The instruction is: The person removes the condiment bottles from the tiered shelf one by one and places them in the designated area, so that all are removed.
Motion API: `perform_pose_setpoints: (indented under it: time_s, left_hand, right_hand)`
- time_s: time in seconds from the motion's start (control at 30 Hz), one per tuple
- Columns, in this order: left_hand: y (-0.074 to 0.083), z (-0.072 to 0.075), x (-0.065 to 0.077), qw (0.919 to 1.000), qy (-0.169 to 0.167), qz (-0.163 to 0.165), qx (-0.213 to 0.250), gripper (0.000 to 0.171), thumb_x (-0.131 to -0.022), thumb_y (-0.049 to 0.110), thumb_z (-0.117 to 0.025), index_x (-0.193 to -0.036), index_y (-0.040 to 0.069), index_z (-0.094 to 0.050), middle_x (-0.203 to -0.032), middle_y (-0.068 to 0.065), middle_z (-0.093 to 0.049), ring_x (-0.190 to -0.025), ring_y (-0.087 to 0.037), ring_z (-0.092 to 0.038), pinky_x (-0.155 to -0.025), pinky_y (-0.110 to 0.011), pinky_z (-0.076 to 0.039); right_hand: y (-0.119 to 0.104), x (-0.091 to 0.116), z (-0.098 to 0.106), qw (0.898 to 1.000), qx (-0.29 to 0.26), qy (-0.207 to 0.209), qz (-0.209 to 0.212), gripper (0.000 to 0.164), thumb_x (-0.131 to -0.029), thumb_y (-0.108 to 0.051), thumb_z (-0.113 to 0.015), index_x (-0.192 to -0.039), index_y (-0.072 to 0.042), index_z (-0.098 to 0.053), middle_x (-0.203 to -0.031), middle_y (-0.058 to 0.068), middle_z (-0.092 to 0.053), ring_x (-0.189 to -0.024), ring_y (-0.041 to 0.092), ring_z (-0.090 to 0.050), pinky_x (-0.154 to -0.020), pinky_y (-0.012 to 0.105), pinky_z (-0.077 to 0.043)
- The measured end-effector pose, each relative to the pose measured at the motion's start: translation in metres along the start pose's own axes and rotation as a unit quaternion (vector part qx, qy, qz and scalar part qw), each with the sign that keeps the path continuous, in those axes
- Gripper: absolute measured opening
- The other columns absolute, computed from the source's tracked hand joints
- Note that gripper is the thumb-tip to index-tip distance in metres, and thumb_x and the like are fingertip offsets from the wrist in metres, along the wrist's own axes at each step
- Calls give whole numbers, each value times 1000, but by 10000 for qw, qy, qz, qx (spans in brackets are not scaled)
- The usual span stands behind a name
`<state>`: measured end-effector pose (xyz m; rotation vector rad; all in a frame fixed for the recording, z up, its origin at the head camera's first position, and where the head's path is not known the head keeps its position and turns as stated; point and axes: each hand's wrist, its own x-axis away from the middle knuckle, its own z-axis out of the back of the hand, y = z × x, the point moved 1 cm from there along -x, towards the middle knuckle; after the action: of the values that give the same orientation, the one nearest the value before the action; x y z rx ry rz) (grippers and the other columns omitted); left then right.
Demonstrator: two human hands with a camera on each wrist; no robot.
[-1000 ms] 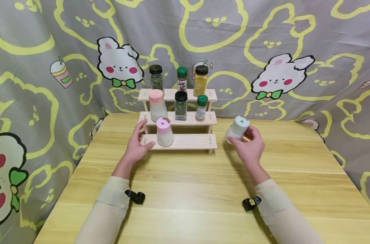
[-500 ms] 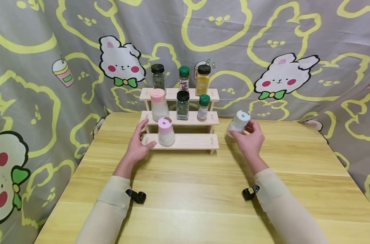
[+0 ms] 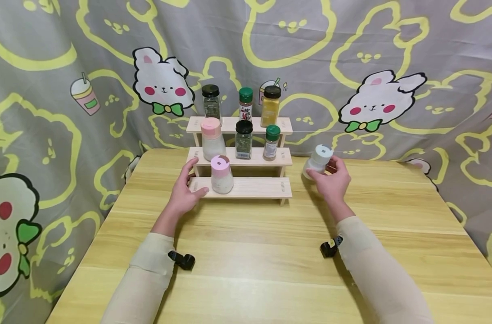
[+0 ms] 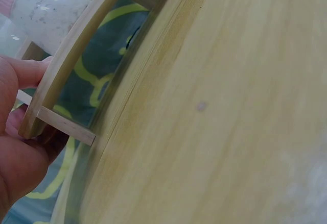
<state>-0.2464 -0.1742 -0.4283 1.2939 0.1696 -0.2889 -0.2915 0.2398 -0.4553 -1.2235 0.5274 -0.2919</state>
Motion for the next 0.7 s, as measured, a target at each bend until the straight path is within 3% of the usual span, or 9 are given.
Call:
perform_pose_setpoints:
  time_s: [0.7]
  left_hand:
    - [0,0,0,9999,11,-107,6,85,-79,-19,-70,-153,0,-31,-159,-20,-24,-134,-51,-35,-112,-56,-26]
  right_hand:
    - [15,-18,-7,9998,210,-29,-61,71,-71,-16,-92,-132,-7,-59,-123,11,-61,-111,26,-58,-92,34,-51]
